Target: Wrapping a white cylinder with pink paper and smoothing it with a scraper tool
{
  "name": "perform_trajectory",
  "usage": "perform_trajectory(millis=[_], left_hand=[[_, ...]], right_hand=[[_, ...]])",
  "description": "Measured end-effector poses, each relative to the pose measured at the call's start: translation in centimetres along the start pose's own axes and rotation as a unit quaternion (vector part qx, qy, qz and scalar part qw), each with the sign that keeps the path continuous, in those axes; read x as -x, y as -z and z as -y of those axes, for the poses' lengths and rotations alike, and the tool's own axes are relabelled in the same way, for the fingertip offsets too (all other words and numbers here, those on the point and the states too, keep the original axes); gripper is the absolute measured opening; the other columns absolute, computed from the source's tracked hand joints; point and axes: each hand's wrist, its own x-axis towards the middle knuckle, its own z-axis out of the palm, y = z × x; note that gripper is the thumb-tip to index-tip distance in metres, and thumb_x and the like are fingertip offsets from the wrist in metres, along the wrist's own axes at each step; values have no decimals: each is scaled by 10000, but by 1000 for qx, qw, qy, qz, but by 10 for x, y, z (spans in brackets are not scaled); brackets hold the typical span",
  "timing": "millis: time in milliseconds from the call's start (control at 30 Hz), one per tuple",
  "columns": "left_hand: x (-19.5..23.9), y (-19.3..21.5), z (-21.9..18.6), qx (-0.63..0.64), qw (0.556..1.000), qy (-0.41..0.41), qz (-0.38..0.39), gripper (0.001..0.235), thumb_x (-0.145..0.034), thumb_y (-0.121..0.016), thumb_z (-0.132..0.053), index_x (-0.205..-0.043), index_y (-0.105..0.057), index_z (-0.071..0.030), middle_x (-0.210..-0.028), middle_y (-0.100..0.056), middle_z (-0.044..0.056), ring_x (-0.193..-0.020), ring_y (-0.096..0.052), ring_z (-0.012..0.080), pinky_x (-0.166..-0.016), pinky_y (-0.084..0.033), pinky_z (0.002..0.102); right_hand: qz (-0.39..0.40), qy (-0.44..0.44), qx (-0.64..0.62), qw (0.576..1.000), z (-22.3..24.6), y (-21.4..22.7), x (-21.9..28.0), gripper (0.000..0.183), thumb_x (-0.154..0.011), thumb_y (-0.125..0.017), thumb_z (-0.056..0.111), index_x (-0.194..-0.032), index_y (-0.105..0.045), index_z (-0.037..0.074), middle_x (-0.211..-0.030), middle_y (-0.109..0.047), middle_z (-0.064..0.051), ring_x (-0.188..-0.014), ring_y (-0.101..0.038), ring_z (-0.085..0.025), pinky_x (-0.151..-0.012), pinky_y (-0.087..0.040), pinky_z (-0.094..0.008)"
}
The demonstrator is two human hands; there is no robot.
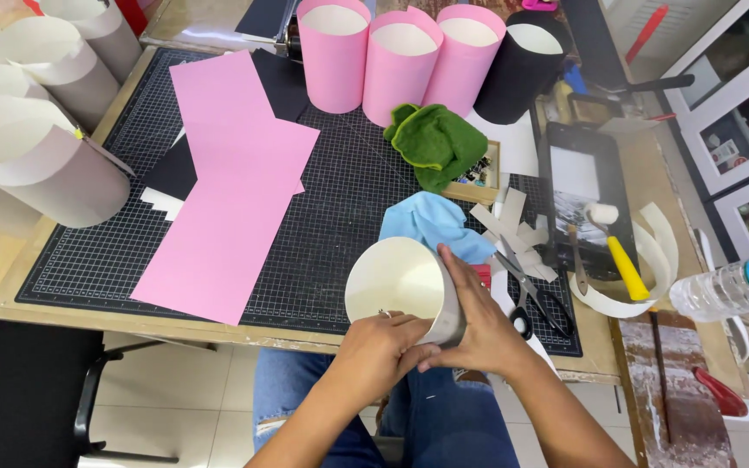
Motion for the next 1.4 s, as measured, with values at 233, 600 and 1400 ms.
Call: perform_trajectory(millis=[233,600,1400], left_hand=[[0,-5,2,-5,999,-14,40,172,-938,-719,-246,-905,-630,-103,-756,-654,67,-725,-632,346,-563,-439,480],[2,2,37,353,919,165,-55,151,-914,-797,-212,-857,-719,-97,-788,-625,-78,-748,-517,33,-631,-411,215],[28,-22,38,523,747,340,-227,564,-725,-810,-14,-1275,-685,-3,-1181,-779,163,-1047,-693,232,-925,-555,369]], right_hand=[[-47,-16,-46,998,5,-14,5,1253,-671,-886,516,-1609,-167,102,-1649,-279,-182,-1528,-316,-382,-1193,-329,-537],[-47,-66,16,997,-16,47,17,1223,-674,-882,525,-1623,-203,160,-1686,-275,-172,-1535,-297,-362,-1219,-260,-542],[-80,-434,447,778,-244,152,85,327,-903,-666,386,-1112,-693,135,-1042,-750,-121,-946,-719,-361,-760,-560,-480]])
